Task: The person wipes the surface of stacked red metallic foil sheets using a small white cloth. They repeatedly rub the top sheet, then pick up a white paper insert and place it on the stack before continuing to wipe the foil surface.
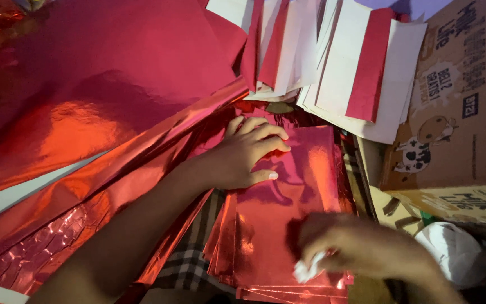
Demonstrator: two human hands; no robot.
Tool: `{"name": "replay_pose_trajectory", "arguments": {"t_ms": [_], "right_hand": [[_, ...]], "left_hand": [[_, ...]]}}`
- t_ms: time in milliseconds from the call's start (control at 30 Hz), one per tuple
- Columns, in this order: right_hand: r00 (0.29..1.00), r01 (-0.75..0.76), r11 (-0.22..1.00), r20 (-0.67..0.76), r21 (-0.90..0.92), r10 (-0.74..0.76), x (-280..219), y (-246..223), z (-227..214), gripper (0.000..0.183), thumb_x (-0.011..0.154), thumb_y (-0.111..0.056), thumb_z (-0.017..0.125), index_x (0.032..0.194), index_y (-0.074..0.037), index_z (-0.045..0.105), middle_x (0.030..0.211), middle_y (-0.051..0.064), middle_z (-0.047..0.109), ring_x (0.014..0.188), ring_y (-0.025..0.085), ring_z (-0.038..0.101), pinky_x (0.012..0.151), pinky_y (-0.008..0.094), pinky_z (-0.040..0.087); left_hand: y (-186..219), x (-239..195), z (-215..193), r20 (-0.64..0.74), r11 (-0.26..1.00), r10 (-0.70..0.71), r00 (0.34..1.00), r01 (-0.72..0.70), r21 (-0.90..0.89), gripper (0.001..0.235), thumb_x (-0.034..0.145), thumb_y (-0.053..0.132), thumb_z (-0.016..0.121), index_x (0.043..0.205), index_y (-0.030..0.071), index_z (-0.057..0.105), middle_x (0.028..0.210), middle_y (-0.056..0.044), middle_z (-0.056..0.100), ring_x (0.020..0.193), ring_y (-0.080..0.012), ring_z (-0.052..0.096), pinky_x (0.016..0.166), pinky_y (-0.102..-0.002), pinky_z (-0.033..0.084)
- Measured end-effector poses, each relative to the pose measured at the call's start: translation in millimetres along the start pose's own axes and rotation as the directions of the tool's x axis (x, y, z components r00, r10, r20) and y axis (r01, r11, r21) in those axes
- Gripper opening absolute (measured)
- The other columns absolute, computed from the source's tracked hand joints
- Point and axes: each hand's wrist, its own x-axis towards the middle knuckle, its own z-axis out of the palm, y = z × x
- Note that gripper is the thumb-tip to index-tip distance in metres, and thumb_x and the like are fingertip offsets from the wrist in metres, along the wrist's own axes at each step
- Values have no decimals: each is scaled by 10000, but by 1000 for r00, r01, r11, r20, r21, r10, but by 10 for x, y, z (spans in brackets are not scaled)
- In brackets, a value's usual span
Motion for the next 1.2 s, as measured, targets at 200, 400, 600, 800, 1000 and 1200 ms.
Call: {"name": "replay_pose_trajectory", "arguments": {"t_ms": [200,400,600,800,1000,1200], "right_hand": [[994,-68,997,-90,-21,65,-1,-90,-108,170,830,-39,781,843,-206,812,927,-48,803,930,125,778,777,290,582],[983,-184,983,-14,24,185,-103,-168,-143,215,784,10,794,808,-200,836,952,-61,804,766,56,783,629,234,628],[981,-195,977,-42,-83,192,-114,-147,-100,154,777,-101,852,828,-245,829,906,-103,837,836,53,806,751,250,640],[952,-302,940,5,-161,307,-235,-66,-112,189,782,-106,831,831,-288,837,906,-154,813,861,31,777,748,250,575],[911,-205,933,-405,-296,72,-97,107,-77,194,803,-9,768,899,-175,793,868,-33,805,829,113,776,787,228,679],[846,-179,910,-531,-375,-52,25,298,-114,252,810,-23,754,1045,-113,755,1093,59,773,1053,220,738,965,354,596]], "left_hand": [[-6,-22,51,-6,998,7,1000,-7,-69,513,892,345,587,1366,151,568,1514,-52,455,1370,-292,339,1057,-520,263],[163,32,-215,213,973,-207,955,224,-59,509,917,362,571,1420,289,549,1570,-14,372,1464,-298,193,1103,-572,165],[-9,-23,-192,129,985,-151,980,160,-60,460,920,348,583,1376,289,567,1519,-11,411,1437,-315,240,1062,-585,211],[-60,-25,-162,103,990,-131,986,135,-33,468,913,381,585,1373,302,564,1511,-12,424,1408,-330,278,1032,-593,260],[-59,-14,-117,98,989,-143,985,145,-9,474,895,366,620,1361,293,577,1522,2,427,1397,-311,279,1022,-575,259],[-47,-40,-107,82,999,-50,995,50,5,493,914,363,612,1396,267,580,1520,-7,453,1367,-287,311,965,-513,289]]}}
